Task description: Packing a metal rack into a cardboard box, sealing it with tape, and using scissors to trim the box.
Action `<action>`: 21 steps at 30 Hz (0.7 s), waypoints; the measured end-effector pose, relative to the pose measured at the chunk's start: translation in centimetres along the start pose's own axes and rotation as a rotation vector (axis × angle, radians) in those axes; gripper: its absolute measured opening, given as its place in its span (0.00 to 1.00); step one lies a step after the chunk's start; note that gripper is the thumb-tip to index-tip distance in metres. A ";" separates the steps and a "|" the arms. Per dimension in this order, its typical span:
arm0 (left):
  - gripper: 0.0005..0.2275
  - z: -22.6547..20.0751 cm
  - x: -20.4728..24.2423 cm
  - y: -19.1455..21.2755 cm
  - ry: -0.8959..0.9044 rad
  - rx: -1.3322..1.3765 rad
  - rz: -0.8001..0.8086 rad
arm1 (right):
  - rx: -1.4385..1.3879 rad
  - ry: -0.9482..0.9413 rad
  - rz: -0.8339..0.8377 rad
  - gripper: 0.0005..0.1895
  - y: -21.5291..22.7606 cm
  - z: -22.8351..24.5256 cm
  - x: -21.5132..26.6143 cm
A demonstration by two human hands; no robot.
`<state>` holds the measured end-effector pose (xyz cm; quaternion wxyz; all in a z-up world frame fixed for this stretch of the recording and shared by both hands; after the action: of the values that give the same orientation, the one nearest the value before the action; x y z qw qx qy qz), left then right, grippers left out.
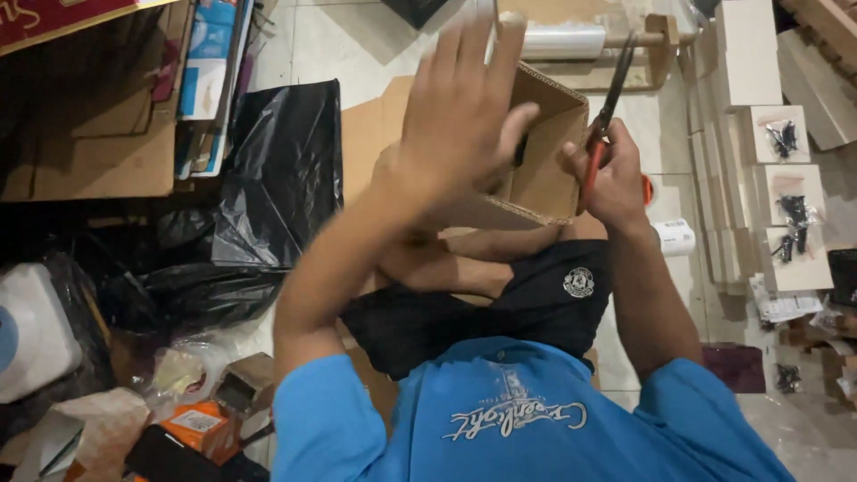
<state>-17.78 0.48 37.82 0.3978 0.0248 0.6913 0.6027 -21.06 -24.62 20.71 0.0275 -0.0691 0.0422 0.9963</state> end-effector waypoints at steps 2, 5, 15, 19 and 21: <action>0.44 1.0 -3.1 -3.4 -0.001 0.067 0.269 | 0.104 0.002 0.022 0.16 -0.1 1.3 0.8; 0.32 0.5 -5.8 -6.8 -0.083 0.063 0.690 | 0.270 -0.028 0.077 0.19 1.3 1.9 1.6; 0.14 -5.9 -5.6 -5.5 -0.237 0.045 1.090 | 1.541 -0.423 0.506 0.40 10.6 15.0 4.1; 0.13 -8.6 -5.2 -7.0 -0.314 0.044 1.073 | 1.730 -0.599 0.660 0.47 9.9 16.8 3.3; 0.13 -9.6 -5.1 -7.6 -0.271 0.036 1.125 | 1.776 -0.576 0.792 0.49 8.2 17.4 2.7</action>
<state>-16.48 -12.02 33.54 0.1007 0.4724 0.5247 0.7010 -26.62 -31.08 38.20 -0.2543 0.2380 0.7793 0.5210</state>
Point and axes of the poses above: each hand's wrist, its own x-axis away from the middle knuckle, its own y-axis out of the back of the hand, z = x × y, the point moved 3 cm from there along -x, towards the middle knuckle, and after that the axes turned 3 degrees about z, right-handed, at the moved point
